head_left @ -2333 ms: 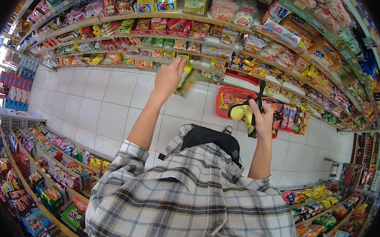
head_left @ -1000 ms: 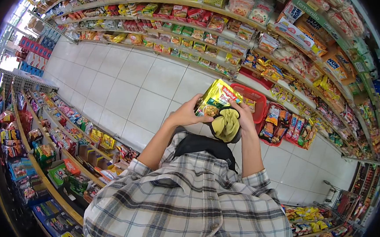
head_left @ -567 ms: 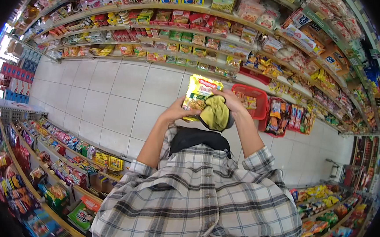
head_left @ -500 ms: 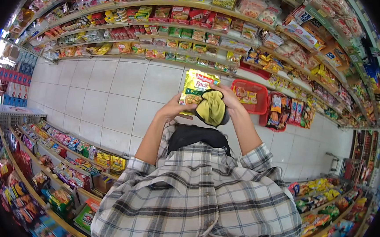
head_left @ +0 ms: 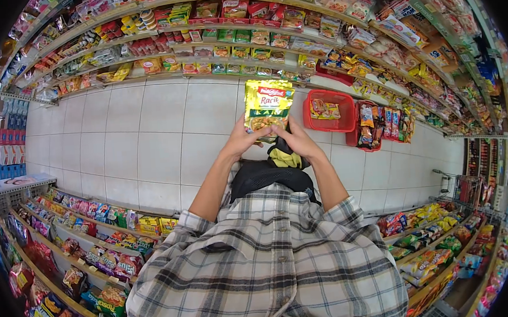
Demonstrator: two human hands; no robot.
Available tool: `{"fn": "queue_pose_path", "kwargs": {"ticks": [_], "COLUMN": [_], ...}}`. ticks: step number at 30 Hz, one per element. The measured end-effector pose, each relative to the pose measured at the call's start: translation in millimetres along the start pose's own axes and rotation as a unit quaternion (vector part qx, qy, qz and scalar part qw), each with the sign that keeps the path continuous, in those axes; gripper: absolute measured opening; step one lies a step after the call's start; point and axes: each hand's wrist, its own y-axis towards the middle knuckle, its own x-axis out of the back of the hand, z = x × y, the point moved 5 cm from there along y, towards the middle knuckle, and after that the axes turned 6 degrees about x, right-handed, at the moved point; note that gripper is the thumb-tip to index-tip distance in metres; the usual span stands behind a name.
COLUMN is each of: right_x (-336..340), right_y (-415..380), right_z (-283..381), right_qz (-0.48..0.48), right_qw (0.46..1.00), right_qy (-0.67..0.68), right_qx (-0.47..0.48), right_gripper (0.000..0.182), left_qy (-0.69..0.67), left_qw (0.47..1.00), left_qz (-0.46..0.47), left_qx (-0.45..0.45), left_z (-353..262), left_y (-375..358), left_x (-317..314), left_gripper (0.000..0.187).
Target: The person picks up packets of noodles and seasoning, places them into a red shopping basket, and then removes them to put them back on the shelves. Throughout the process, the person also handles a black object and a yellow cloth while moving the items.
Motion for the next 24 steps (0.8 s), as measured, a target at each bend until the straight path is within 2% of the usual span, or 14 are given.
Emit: {"fn": "queue_pose_path", "kwargs": {"ticks": [1,3,7,10,14,19,24], "right_x": [-3,-2,-3,-2,-1,-3,-5], "right_y": [3,2,-1,-2,-1,5,5], "right_z": [-5,-8,3,16,20,18,23], "right_qz": [0.029,-0.005,-0.039,-0.052,-0.043,-0.013,-0.011], "right_qw": [0.999,0.999,0.995,0.994,0.993,0.995,0.998], "right_qy": [0.029,0.051,0.081,0.089,0.100,0.086,0.054], "right_qx": [-0.008,0.003,0.033,0.034,0.036,0.043,0.001], "right_gripper": [0.056,0.053,0.050,0.047,0.045,0.041,0.041], "left_qy": [0.020,0.068,0.041,0.068,0.023,-0.046,-0.059], "left_qw": [1.000,0.996,0.983,0.982,0.984,0.983,0.987], "left_qz": [-0.004,-0.019,-0.003,-0.003,0.034,0.025,0.003], "left_qx": [-0.019,-0.063,-0.179,-0.179,-0.173,-0.175,-0.146], "left_z": [-1,-8,-22,-28,-35,-42,-31], "left_y": [3,6,6,4,1,-2,3], "left_x": [0,2,-2,-1,6,8,8], "left_gripper": [0.059,0.055,0.057,0.058,0.066,0.069,0.068]}}
